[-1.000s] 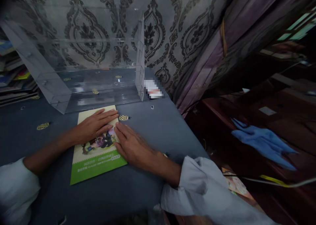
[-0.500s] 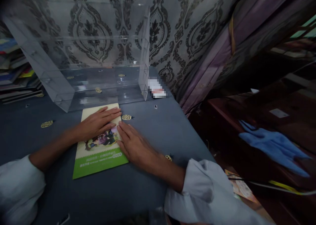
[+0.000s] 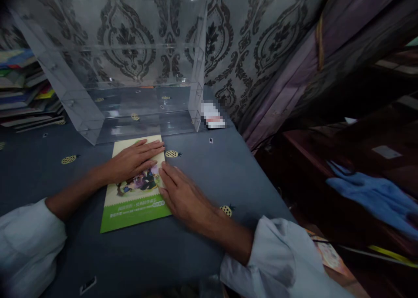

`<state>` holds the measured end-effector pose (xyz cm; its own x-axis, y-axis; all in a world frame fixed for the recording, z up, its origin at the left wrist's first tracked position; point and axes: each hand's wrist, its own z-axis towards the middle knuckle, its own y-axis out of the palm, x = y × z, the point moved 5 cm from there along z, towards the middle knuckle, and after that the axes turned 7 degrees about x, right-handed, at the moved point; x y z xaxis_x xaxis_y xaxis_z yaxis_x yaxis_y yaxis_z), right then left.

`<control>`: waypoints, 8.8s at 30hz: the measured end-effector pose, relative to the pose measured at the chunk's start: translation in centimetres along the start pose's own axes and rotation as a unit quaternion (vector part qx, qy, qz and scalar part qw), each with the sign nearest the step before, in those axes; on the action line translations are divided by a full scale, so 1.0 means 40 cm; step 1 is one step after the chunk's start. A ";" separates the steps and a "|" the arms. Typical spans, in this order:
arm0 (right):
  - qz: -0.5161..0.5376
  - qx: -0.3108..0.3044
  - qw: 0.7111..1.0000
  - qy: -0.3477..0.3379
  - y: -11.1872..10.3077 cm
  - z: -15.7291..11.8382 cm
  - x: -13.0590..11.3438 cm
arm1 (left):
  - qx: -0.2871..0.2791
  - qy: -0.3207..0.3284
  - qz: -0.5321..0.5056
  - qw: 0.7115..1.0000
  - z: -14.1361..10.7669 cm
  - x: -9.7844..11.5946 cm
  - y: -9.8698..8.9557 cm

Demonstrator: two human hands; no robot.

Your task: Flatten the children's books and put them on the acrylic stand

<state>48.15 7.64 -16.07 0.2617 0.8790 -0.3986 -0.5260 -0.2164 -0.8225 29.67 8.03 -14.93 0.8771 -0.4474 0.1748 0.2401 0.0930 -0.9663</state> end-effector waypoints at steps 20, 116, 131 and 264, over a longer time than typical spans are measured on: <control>0.026 0.038 0.999 -0.020 -0.019 0.006 0.003 | 0.000 0.001 -0.024 1.000 0.009 -0.011 -0.010; -0.015 0.063 0.989 -0.134 -0.052 -0.052 -0.035 | -0.020 0.070 -0.068 0.995 -0.050 0.135 -0.023; 0.020 0.070 0.985 -0.158 -0.087 -0.077 -0.077 | -0.023 0.113 -0.042 0.992 -0.093 0.197 -0.015; 0.054 -0.152 0.971 -0.179 0.117 0.255 -0.126 | -0.060 -0.085 -0.022 0.994 -0.347 0.107 -0.134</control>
<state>36.14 6.54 -13.78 -0.1079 0.9234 -0.3683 -0.2570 -0.3838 -0.8869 26.38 -6.73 -11.62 0.9271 -0.2901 0.2373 0.2376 -0.0350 -0.9707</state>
